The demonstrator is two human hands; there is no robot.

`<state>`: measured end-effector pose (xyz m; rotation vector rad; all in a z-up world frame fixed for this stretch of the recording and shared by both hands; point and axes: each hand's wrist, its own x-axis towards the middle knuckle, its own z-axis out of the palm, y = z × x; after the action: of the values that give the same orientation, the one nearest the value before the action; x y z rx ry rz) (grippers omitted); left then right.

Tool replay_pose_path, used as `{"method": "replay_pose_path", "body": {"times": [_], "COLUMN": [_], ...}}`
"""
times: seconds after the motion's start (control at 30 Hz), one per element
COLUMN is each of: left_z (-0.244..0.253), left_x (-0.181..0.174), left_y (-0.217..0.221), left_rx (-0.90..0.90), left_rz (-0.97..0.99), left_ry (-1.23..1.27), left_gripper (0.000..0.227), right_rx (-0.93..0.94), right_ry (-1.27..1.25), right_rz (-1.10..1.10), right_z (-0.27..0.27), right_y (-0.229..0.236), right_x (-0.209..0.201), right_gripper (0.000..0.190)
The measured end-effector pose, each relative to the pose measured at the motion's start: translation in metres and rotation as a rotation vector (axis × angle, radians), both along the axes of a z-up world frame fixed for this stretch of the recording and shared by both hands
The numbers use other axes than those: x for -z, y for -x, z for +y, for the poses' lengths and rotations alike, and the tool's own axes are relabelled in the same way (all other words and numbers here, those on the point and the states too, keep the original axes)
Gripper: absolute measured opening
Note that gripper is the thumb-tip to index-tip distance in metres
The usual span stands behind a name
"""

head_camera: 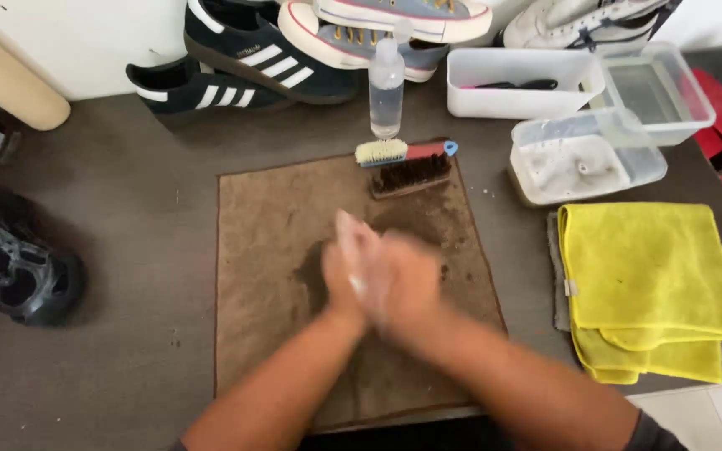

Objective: The person scrubs a pair of black shoe laces with soapy hands on a brown mat, repeatedly rinsing them in a container of water. The laces are agitated and squeezed to remove soap and dirt, then placed into the water container.

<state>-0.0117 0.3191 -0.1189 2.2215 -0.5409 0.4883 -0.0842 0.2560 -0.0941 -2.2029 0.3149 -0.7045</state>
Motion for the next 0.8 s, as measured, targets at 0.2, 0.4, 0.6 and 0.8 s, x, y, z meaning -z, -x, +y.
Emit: {"method": "replay_pose_path", "body": {"times": [0.2, 0.4, 0.6, 0.8], "left_z": [0.001, 0.004, -0.008, -0.003], "left_x": [-0.075, -0.086, -0.079, -0.087], "left_y": [0.037, 0.018, -0.008, 0.054], "left_rx": [0.081, -0.055, 0.065, 0.213], "left_rz": [0.849, 0.914, 1.016, 0.757], "left_ry": [0.688, 0.681, 1.132, 0.840], "left_gripper": [0.072, 0.061, 0.064, 0.055], "right_rx": [-0.010, -0.113, -0.063, 0.057], "right_ry": [-0.266, 0.280, 0.058, -0.046], "right_rz": [-0.212, -0.334, -0.257, -0.183], "right_z": [-0.015, -0.021, 0.016, -0.031], "right_y": [-0.032, -0.014, 0.008, -0.024], "right_x": [-0.042, 0.034, 0.006, -0.050], "right_gripper": [0.043, 0.031, 0.039, 0.049]}}
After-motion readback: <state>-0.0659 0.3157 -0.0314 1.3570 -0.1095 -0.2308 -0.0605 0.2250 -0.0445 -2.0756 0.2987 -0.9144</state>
